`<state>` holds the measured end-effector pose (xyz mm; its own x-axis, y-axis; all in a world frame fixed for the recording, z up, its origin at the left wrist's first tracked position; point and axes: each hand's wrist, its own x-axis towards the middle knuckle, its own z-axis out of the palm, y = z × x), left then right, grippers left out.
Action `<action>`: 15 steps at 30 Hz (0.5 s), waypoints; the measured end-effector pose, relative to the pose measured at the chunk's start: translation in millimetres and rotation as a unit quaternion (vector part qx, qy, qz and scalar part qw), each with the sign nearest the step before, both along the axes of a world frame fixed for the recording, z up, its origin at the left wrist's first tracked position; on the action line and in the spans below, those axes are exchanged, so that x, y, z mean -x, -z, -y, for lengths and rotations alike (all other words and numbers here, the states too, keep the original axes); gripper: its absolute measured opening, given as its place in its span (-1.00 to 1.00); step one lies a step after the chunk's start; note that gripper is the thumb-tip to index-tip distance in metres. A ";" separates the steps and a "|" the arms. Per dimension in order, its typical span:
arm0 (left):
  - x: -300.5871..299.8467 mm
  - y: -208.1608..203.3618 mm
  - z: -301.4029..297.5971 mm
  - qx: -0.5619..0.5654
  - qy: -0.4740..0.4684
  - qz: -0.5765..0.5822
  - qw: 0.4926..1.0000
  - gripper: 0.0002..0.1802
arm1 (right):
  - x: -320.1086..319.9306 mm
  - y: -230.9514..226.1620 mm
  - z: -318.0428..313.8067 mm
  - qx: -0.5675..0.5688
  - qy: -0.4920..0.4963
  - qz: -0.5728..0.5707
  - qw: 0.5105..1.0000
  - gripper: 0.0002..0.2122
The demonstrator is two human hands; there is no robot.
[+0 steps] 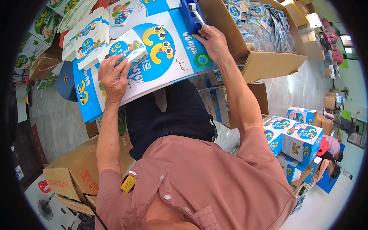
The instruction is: Packaging small plastic-wrapped items into cardboard display boxes.
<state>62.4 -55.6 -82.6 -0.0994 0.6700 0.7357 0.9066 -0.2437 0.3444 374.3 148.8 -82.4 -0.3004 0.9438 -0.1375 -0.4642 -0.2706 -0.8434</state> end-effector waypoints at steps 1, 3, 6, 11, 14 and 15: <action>-0.4 0.2 -0.6 -0.003 0.009 0.010 1.000 -0.75 | -2.3 3.1 -0.1 0.007 0.007 -0.007 1.000 -0.83; -0.6 -0.1 -0.6 -0.004 0.008 0.011 1.000 -0.75 | -2.8 5.6 0.7 0.005 0.002 -0.011 1.000 -0.82; -1.8 -0.7 -1.2 -0.006 0.004 0.012 1.000 -0.74 | -4.0 8.7 2.0 -0.002 -0.010 -0.017 1.000 -0.81; -5.0 -0.1 -3.9 -0.006 -0.006 0.005 1.000 -0.75 | -1.6 6.1 1.6 0.021 0.004 0.025 0.999 -0.79; -8.6 -1.0 -7.9 -0.010 -0.024 -0.010 1.000 -0.75 | 1.9 -1.3 -4.4 0.049 0.009 0.099 0.994 -0.81; -9.5 -0.2 -10.4 -0.012 -0.025 -0.015 0.999 -0.75 | 1.3 -1.6 -8.6 0.054 -0.003 0.123 0.991 -0.81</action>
<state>71.9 -45.2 -82.4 -0.1095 0.6470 0.7546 0.9280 -0.2055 0.3108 373.0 157.4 -80.7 -0.2508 0.9180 -0.3073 -0.2453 -0.3674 -0.8971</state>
